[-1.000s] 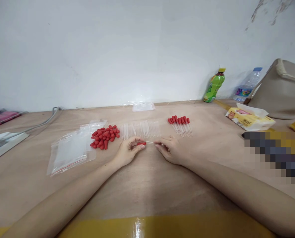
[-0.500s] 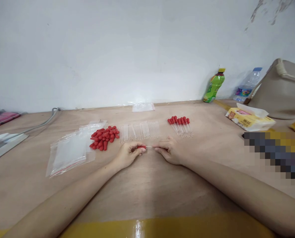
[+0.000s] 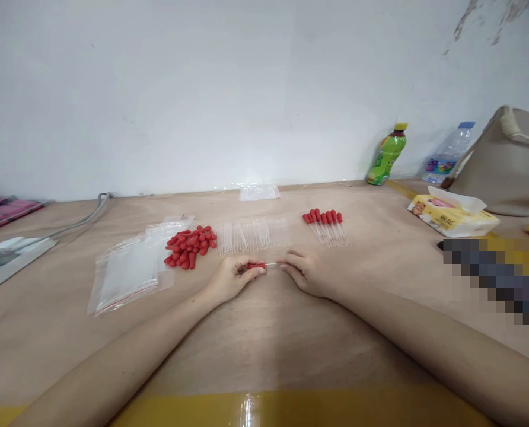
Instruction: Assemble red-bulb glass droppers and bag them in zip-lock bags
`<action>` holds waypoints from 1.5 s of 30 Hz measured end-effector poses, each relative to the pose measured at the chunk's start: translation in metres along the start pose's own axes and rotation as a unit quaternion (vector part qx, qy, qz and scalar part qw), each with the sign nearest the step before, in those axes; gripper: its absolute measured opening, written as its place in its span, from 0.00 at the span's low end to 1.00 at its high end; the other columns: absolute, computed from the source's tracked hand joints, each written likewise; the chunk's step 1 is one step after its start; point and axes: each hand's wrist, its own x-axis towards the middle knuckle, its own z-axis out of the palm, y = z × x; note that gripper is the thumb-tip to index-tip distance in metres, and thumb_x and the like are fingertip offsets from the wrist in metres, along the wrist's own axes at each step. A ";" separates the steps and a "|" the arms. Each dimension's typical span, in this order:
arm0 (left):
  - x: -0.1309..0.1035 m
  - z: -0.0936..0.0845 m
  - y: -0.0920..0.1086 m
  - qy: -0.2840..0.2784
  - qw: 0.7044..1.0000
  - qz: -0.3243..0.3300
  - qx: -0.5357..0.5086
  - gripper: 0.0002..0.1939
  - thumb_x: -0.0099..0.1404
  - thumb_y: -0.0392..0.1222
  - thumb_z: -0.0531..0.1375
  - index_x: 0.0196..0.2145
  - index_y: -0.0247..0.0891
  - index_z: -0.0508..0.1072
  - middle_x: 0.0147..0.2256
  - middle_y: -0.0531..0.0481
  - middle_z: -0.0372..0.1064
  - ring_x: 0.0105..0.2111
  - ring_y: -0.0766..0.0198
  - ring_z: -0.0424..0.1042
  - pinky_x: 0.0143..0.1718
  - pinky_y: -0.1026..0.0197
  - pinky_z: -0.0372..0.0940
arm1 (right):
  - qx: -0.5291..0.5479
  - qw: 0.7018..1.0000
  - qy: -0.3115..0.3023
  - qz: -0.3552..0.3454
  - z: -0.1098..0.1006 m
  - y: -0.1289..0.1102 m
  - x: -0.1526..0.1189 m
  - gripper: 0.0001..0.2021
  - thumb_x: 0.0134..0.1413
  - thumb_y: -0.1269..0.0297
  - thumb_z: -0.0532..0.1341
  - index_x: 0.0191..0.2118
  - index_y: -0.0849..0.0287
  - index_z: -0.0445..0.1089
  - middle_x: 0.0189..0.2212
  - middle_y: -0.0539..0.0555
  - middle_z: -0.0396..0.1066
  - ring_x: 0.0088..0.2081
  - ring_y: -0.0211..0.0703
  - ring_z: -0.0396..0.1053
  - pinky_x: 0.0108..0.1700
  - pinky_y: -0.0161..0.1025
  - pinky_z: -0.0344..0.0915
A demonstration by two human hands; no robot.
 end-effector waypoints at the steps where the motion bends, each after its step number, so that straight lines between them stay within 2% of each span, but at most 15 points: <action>1: 0.000 0.000 0.000 0.003 1.000 -0.005 -0.010 0.11 0.57 0.45 0.59 0.33 0.36 0.75 0.28 0.49 0.73 0.25 0.66 0.68 0.27 0.65 0.64 | 0.001 1.000 0.003 0.002 -0.002 -0.001 0.000 0.09 0.56 0.68 0.52 0.40 0.61 0.67 0.33 0.55 0.67 0.33 0.38 0.65 0.35 0.34 0.62; 7: 0.000 -0.001 0.001 0.007 1.000 -0.006 -0.029 0.11 0.56 0.44 0.60 0.34 0.34 0.74 0.30 0.48 0.73 0.26 0.66 0.69 0.29 0.64 0.65 | 0.000 1.000 -0.009 -0.007 -0.011 -0.004 0.003 0.06 0.55 0.70 0.51 0.33 0.61 0.65 0.29 0.54 0.66 0.30 0.37 0.63 0.31 0.33 0.60; 12: -0.001 0.000 0.000 0.004 1.000 0.019 -0.005 0.12 0.57 0.45 0.59 0.33 0.34 0.74 0.27 0.48 0.72 0.23 0.67 0.67 0.25 0.65 0.64 | -0.002 1.000 0.000 -0.013 -0.008 -0.005 0.002 0.08 0.56 0.69 0.50 0.32 0.59 0.65 0.28 0.53 0.67 0.28 0.36 0.63 0.30 0.33 0.60; 16: -0.002 0.001 0.001 -0.001 0.999 0.031 0.010 0.10 0.57 0.44 0.59 0.33 0.35 0.74 0.28 0.49 0.72 0.25 0.67 0.68 0.27 0.65 0.64 | 0.008 1.000 0.013 -0.026 -0.005 -0.005 0.002 0.09 0.57 0.69 0.49 0.32 0.60 0.66 0.27 0.53 0.67 0.28 0.37 0.63 0.30 0.33 0.60; 29: -0.002 0.002 0.001 0.003 0.998 0.048 0.036 0.10 0.57 0.44 0.59 0.34 0.36 0.74 0.31 0.48 0.74 0.29 0.63 0.71 0.31 0.63 0.66 | -0.012 0.999 -0.030 0.003 0.006 -0.001 0.001 0.10 0.58 0.68 0.49 0.32 0.60 0.66 0.26 0.52 0.65 0.27 0.36 0.62 0.29 0.32 0.58; 34: -0.002 0.002 0.002 0.010 0.998 0.051 0.035 0.10 0.57 0.44 0.59 0.35 0.37 0.74 0.34 0.48 0.74 0.32 0.62 0.72 0.34 0.62 0.67 | -0.045 0.998 -0.049 0.011 0.000 -0.007 0.004 0.09 0.58 0.68 0.50 0.32 0.60 0.66 0.28 0.53 0.66 0.29 0.36 0.63 0.31 0.33 0.57; 38: -0.001 0.002 0.000 0.007 0.999 0.038 0.017 0.14 0.56 0.44 0.60 0.40 0.36 0.72 0.33 0.47 0.72 0.29 0.65 0.70 0.31 0.62 0.67 | -0.117 0.990 -0.077 -0.001 -0.013 -0.015 0.007 0.09 0.57 0.68 0.52 0.30 0.60 0.67 0.29 0.54 0.66 0.29 0.37 0.62 0.31 0.34 0.56; 40: 0.001 0.002 -0.003 0.007 1.000 0.018 -0.015 0.21 0.54 0.43 0.61 0.45 0.34 0.68 0.30 0.48 0.70 0.25 0.67 0.69 0.29 0.63 0.67 | -0.129 0.988 -0.072 0.036 -0.023 -0.012 0.011 0.09 0.56 0.69 0.52 0.29 0.60 0.67 0.29 0.55 0.66 0.28 0.37 0.62 0.29 0.34 0.55; 42: 0.002 0.002 -0.006 0.009 0.999 0.000 -0.042 0.24 0.53 0.43 0.62 0.48 0.34 0.65 0.30 0.49 0.68 0.24 0.69 0.67 0.28 0.64 0.66 | -0.123 0.985 -0.043 0.111 -0.035 -0.002 0.017 0.08 0.54 0.69 0.53 0.27 0.61 0.67 0.28 0.55 0.67 0.27 0.37 0.63 0.29 0.33 0.55; 45: 0.004 0.001 -0.006 0.003 1.000 -0.006 -0.031 0.20 0.53 0.43 0.62 0.44 0.33 0.68 0.30 0.49 0.66 0.25 0.69 0.66 0.27 0.64 0.65 | -0.119 0.958 -0.001 0.263 -0.056 0.023 0.028 0.10 0.51 0.66 0.54 0.22 0.61 0.66 0.21 0.53 0.67 0.24 0.38 0.63 0.26 0.33 0.54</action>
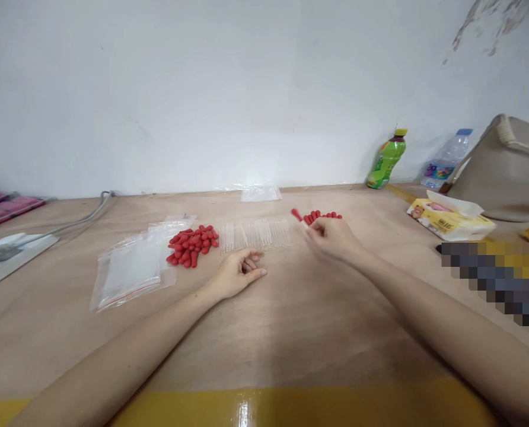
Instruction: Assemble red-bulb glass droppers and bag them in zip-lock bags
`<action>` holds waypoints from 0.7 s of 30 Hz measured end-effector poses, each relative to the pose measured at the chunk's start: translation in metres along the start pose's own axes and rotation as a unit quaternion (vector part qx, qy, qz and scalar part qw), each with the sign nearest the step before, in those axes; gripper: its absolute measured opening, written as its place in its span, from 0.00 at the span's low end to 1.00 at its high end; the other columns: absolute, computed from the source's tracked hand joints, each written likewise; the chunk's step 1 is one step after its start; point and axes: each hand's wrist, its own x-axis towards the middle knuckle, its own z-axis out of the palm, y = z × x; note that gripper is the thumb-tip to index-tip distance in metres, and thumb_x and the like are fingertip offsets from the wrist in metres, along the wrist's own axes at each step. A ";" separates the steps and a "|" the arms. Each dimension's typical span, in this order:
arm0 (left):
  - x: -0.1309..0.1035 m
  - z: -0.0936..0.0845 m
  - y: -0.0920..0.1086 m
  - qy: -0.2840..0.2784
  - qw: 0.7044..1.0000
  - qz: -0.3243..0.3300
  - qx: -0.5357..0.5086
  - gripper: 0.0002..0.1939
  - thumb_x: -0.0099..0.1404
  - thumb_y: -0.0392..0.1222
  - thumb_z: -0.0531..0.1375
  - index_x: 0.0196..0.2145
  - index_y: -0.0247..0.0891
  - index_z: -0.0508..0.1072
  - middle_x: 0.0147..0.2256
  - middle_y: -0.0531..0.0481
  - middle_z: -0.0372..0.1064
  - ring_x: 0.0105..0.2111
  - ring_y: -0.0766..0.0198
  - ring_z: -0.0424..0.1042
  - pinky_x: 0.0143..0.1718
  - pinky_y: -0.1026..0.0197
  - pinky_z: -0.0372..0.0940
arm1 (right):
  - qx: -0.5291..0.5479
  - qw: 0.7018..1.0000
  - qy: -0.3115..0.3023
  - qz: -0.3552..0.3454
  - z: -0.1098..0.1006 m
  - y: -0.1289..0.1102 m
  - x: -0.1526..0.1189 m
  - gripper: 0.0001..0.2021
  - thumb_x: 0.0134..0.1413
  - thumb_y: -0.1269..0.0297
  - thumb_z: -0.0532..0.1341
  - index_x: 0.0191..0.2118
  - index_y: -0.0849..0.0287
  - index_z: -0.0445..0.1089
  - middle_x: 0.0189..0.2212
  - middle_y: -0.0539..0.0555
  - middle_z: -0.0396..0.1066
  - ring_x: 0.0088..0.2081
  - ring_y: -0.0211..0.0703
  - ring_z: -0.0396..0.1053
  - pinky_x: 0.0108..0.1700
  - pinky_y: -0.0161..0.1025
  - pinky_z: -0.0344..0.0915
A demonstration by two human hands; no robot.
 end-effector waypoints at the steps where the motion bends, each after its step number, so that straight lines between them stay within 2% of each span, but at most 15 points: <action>1: 0.000 0.000 0.001 -0.004 1.000 0.000 0.013 0.18 0.54 0.43 0.61 0.42 0.33 0.69 0.29 0.49 0.66 0.25 0.69 0.66 0.27 0.64 0.65 | -0.001 0.999 0.004 0.052 -0.003 0.007 0.008 0.11 0.50 0.64 0.55 0.21 0.61 0.66 0.19 0.53 0.67 0.23 0.38 0.63 0.25 0.33 0.54; 3: 0.000 -0.001 0.005 -0.011 0.999 -0.002 0.038 0.15 0.54 0.43 0.61 0.39 0.33 0.71 0.27 0.50 0.65 0.25 0.68 0.66 0.27 0.64 0.65 | -0.009 0.994 0.014 0.108 -0.006 0.019 0.020 0.12 0.48 0.62 0.55 0.20 0.61 0.65 0.19 0.53 0.68 0.23 0.39 0.64 0.25 0.33 0.54; 8: 0.000 -0.002 0.008 -0.016 0.998 0.002 0.059 0.13 0.55 0.43 0.60 0.37 0.33 0.71 0.28 0.49 0.66 0.26 0.67 0.66 0.28 0.64 0.64 | -0.049 0.985 -0.017 0.162 0.006 0.027 0.030 0.14 0.48 0.59 0.53 0.18 0.60 0.66 0.19 0.55 0.68 0.23 0.40 0.65 0.24 0.34 0.53; 16: -0.001 -0.002 0.007 -0.022 0.998 0.007 0.066 0.13 0.55 0.44 0.60 0.37 0.33 0.71 0.30 0.48 0.65 0.27 0.67 0.66 0.29 0.63 0.64 | -0.127 0.976 -0.020 0.174 0.023 0.025 0.035 0.13 0.49 0.59 0.52 0.28 0.61 0.70 0.27 0.61 0.70 0.37 0.50 0.67 0.36 0.40 0.58; 21: -0.001 -0.002 0.007 -0.021 0.997 0.012 0.068 0.13 0.56 0.44 0.59 0.37 0.34 0.71 0.30 0.48 0.65 0.27 0.67 0.66 0.29 0.63 0.65 | -0.128 0.972 -0.037 0.193 0.023 0.025 0.034 0.13 0.48 0.58 0.52 0.29 0.61 0.69 0.29 0.60 0.69 0.39 0.51 0.66 0.36 0.41 0.59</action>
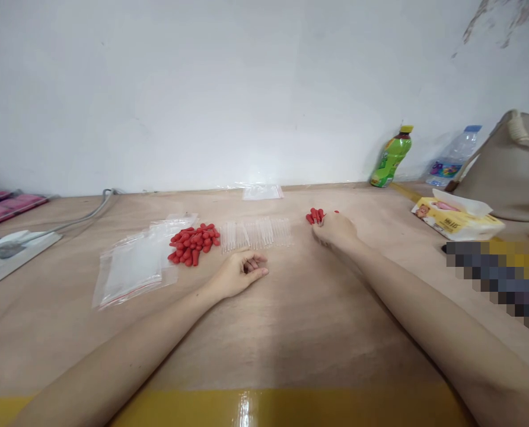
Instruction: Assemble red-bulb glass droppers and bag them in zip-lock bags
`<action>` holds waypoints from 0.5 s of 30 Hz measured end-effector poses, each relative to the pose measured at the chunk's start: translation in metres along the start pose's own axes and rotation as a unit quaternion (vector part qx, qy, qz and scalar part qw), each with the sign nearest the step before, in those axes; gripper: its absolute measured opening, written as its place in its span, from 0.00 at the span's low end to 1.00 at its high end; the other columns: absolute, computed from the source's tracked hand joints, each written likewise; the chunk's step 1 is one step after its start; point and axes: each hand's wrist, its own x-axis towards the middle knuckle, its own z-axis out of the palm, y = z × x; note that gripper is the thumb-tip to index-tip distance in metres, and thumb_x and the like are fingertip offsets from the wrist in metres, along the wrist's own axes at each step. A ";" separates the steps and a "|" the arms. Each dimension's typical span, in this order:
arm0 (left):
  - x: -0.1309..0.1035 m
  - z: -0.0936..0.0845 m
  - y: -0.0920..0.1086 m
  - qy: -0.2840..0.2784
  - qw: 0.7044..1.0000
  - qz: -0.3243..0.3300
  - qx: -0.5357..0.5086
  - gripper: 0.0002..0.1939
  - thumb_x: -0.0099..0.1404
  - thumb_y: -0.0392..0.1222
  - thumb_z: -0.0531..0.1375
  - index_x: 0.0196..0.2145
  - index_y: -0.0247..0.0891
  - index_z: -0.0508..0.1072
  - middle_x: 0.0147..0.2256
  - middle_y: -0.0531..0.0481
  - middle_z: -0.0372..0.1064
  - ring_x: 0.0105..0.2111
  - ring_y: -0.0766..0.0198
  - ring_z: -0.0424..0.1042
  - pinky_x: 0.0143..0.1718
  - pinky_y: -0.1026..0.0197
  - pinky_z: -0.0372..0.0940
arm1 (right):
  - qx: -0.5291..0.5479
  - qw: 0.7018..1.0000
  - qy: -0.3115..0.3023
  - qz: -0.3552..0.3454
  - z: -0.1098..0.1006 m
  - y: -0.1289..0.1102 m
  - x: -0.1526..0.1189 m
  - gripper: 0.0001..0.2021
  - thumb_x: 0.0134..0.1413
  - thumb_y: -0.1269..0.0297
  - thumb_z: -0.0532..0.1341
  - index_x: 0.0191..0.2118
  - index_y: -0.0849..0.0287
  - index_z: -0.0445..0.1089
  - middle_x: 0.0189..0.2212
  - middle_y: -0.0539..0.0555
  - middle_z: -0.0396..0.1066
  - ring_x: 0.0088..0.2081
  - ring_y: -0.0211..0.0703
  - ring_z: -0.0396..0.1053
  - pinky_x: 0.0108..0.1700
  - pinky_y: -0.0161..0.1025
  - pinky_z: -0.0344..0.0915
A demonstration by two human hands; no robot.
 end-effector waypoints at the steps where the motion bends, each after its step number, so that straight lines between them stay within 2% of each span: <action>1: 0.000 0.000 0.000 0.001 1.000 0.001 0.000 0.13 0.56 0.44 0.59 0.37 0.34 0.72 0.30 0.48 0.65 0.27 0.67 0.66 0.29 0.63 0.65 | 0.000 1.000 -0.009 0.004 -0.001 0.000 0.000 0.12 0.48 0.58 0.53 0.29 0.61 0.69 0.28 0.60 0.69 0.39 0.51 0.66 0.36 0.41 0.59; 5: 0.000 0.000 0.000 0.004 1.000 -0.002 0.002 0.13 0.56 0.44 0.60 0.37 0.34 0.72 0.30 0.48 0.66 0.27 0.67 0.66 0.28 0.63 0.65 | 0.010 0.999 -0.037 0.013 -0.008 0.003 -0.002 0.11 0.45 0.59 0.54 0.26 0.60 0.69 0.27 0.59 0.69 0.35 0.50 0.67 0.32 0.39 0.58; 9: 0.000 0.000 0.001 0.003 1.000 0.000 0.004 0.13 0.56 0.43 0.59 0.37 0.34 0.72 0.31 0.48 0.65 0.27 0.67 0.66 0.29 0.63 0.65 | 0.014 1.000 -0.027 0.007 -0.013 0.002 -0.007 0.11 0.45 0.59 0.54 0.23 0.58 0.68 0.26 0.56 0.69 0.33 0.47 0.67 0.31 0.38 0.58; 12: 0.001 0.000 0.001 0.002 1.000 -0.002 0.004 0.12 0.55 0.43 0.60 0.36 0.34 0.72 0.30 0.48 0.65 0.27 0.67 0.66 0.28 0.64 0.65 | 0.013 0.999 0.001 -0.031 -0.010 -0.006 -0.012 0.12 0.46 0.58 0.53 0.21 0.58 0.67 0.26 0.56 0.69 0.32 0.46 0.67 0.33 0.39 0.58; 15: 0.001 0.000 0.002 0.001 1.000 -0.002 0.005 0.12 0.55 0.43 0.60 0.36 0.34 0.72 0.30 0.48 0.65 0.27 0.67 0.66 0.28 0.64 0.65 | 0.034 0.997 0.004 -0.066 0.000 -0.019 -0.014 0.12 0.47 0.59 0.53 0.24 0.59 0.69 0.27 0.56 0.70 0.33 0.46 0.67 0.33 0.38 0.59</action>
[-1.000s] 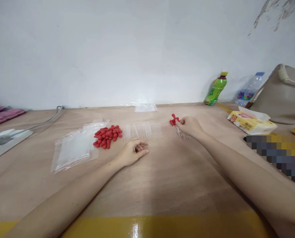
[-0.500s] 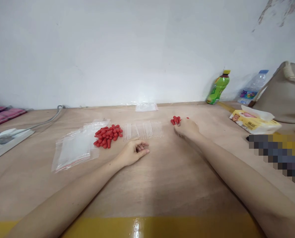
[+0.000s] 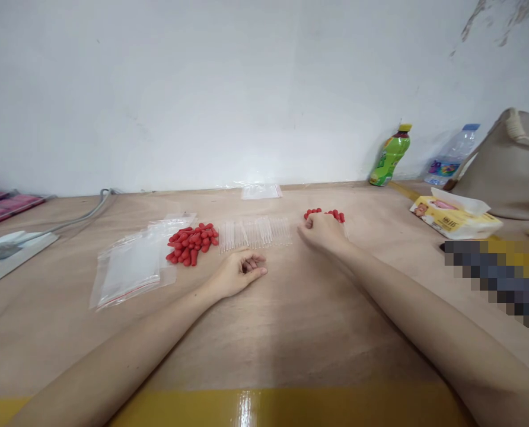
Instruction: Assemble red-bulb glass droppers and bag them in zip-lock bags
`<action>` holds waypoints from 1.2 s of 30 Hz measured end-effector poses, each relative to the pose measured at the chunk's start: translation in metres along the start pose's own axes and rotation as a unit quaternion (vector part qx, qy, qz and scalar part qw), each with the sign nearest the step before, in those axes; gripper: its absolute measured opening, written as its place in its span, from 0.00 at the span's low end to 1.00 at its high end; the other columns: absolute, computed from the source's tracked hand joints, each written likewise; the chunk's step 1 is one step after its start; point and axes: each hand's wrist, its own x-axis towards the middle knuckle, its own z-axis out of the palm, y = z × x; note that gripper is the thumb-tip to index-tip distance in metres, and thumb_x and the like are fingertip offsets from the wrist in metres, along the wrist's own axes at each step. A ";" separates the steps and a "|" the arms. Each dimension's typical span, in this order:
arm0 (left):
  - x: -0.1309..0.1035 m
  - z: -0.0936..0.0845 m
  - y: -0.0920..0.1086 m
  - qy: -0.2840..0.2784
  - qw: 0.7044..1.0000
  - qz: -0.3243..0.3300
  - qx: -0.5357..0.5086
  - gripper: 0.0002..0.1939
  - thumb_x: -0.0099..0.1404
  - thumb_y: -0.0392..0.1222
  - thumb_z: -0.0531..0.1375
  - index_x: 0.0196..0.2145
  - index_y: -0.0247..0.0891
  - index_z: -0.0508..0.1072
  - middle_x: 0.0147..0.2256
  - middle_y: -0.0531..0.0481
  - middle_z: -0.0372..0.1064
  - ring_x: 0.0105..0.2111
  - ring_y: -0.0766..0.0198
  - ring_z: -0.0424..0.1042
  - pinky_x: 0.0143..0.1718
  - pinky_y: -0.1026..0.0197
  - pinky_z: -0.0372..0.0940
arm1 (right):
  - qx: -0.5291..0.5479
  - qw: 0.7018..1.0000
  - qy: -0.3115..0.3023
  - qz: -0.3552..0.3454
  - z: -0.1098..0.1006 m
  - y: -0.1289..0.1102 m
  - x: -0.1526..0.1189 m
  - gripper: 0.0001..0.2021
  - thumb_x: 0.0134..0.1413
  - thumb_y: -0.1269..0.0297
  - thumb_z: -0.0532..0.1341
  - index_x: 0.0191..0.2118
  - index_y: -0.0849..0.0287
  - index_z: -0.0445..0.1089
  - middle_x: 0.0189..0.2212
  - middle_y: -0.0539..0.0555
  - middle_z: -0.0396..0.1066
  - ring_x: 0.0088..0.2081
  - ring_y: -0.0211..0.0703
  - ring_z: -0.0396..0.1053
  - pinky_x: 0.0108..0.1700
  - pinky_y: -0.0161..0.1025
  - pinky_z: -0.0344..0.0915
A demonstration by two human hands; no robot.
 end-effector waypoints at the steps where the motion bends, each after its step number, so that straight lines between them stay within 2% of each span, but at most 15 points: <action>1: 0.000 0.000 0.000 0.000 1.000 0.001 0.000 0.12 0.55 0.43 0.60 0.36 0.34 0.72 0.30 0.48 0.66 0.27 0.67 0.66 0.28 0.64 0.65 | 0.009 1.000 -0.008 -0.006 0.004 -0.005 0.001 0.12 0.48 0.59 0.54 0.25 0.59 0.70 0.28 0.57 0.70 0.33 0.46 0.68 0.33 0.38 0.59; 5: 0.000 -0.001 0.000 0.001 1.000 0.004 -0.003 0.12 0.56 0.43 0.60 0.36 0.34 0.72 0.29 0.49 0.66 0.27 0.67 0.66 0.29 0.63 0.65 | 0.018 0.998 -0.056 0.005 0.016 -0.021 0.010 0.14 0.48 0.57 0.54 0.30 0.61 0.71 0.32 0.61 0.71 0.36 0.51 0.69 0.32 0.40 0.62; 10: 0.000 0.000 -0.002 0.001 1.000 0.006 -0.005 0.12 0.56 0.43 0.60 0.36 0.34 0.72 0.30 0.48 0.66 0.27 0.67 0.66 0.29 0.63 0.65 | 0.016 0.992 -0.115 0.052 0.017 -0.033 0.023 0.17 0.44 0.61 0.56 0.40 0.65 0.70 0.39 0.66 0.70 0.41 0.55 0.68 0.34 0.42 0.63; 13: -0.002 0.003 -0.003 0.006 1.000 0.017 -0.012 0.12 0.56 0.43 0.59 0.37 0.34 0.71 0.30 0.48 0.66 0.27 0.67 0.66 0.28 0.64 0.65 | 0.019 0.990 -0.129 0.054 0.016 -0.036 0.027 0.18 0.43 0.63 0.57 0.41 0.66 0.69 0.41 0.66 0.69 0.40 0.56 0.68 0.33 0.41 0.63; 16: -0.002 0.000 -0.001 0.056 0.998 0.028 0.012 0.13 0.57 0.45 0.58 0.37 0.34 0.71 0.29 0.49 0.67 0.25 0.68 0.66 0.26 0.65 0.63 | 0.022 0.990 -0.130 0.048 0.013 -0.035 0.025 0.14 0.45 0.63 0.55 0.37 0.64 0.70 0.38 0.64 0.70 0.38 0.53 0.69 0.31 0.39 0.62; 19: 0.004 -0.022 -0.002 0.150 0.982 0.035 0.107 0.10 0.58 0.45 0.57 0.29 0.35 0.71 0.27 0.49 0.67 0.26 0.66 0.66 0.28 0.64 0.62 | 0.030 0.994 -0.102 0.017 0.008 -0.029 0.013 0.10 0.48 0.63 0.53 0.31 0.62 0.68 0.33 0.61 0.70 0.35 0.49 0.68 0.30 0.38 0.60; 22: 0.019 -0.062 -0.011 0.197 0.953 -0.016 0.230 0.08 0.57 0.41 0.55 0.27 0.37 0.71 0.28 0.49 0.68 0.29 0.62 0.68 0.33 0.60 0.63 | 0.063 0.994 -0.041 -0.082 0.007 -0.017 -0.008 0.06 0.51 0.65 0.52 0.29 0.61 0.63 0.29 0.58 0.69 0.31 0.43 0.66 0.30 0.36 0.58; 25: 0.039 -0.101 -0.028 0.154 0.929 -0.114 0.316 0.08 0.54 0.40 0.56 0.31 0.38 0.73 0.32 0.47 0.70 0.30 0.59 0.70 0.35 0.59 0.63 | 0.101 0.977 -0.002 -0.188 0.010 -0.004 -0.030 0.04 0.53 0.66 0.52 0.31 0.60 0.61 0.31 0.56 0.67 0.31 0.40 0.64 0.32 0.35 0.57; 28: 0.060 -0.123 -0.043 0.099 0.906 -0.206 0.356 0.10 0.51 0.44 0.59 0.30 0.39 0.74 0.34 0.45 0.72 0.35 0.53 0.70 0.36 0.58 0.63 | 0.115 0.958 0.025 -0.260 0.014 0.005 -0.046 0.04 0.54 0.67 0.51 0.32 0.59 0.61 0.32 0.54 0.67 0.33 0.40 0.63 0.36 0.37 0.56; 31: 0.077 -0.127 -0.052 0.055 0.899 -0.263 0.347 0.10 0.45 0.46 0.63 0.25 0.38 0.74 0.29 0.43 0.73 0.33 0.51 0.70 0.33 0.58 0.63 | 0.117 0.945 0.042 -0.302 0.016 0.007 -0.054 0.04 0.55 0.67 0.51 0.33 0.59 0.62 0.31 0.53 0.68 0.33 0.40 0.64 0.39 0.39 0.54; 36: 0.090 -0.124 -0.059 0.040 0.897 -0.285 0.337 0.11 0.36 0.45 0.67 0.13 0.38 0.70 0.17 0.46 0.68 0.26 0.52 0.69 0.30 0.57 0.62 | 0.117 0.940 0.048 -0.318 0.016 0.006 -0.056 0.04 0.55 0.67 0.52 0.33 0.59 0.63 0.31 0.53 0.68 0.33 0.40 0.64 0.39 0.39 0.54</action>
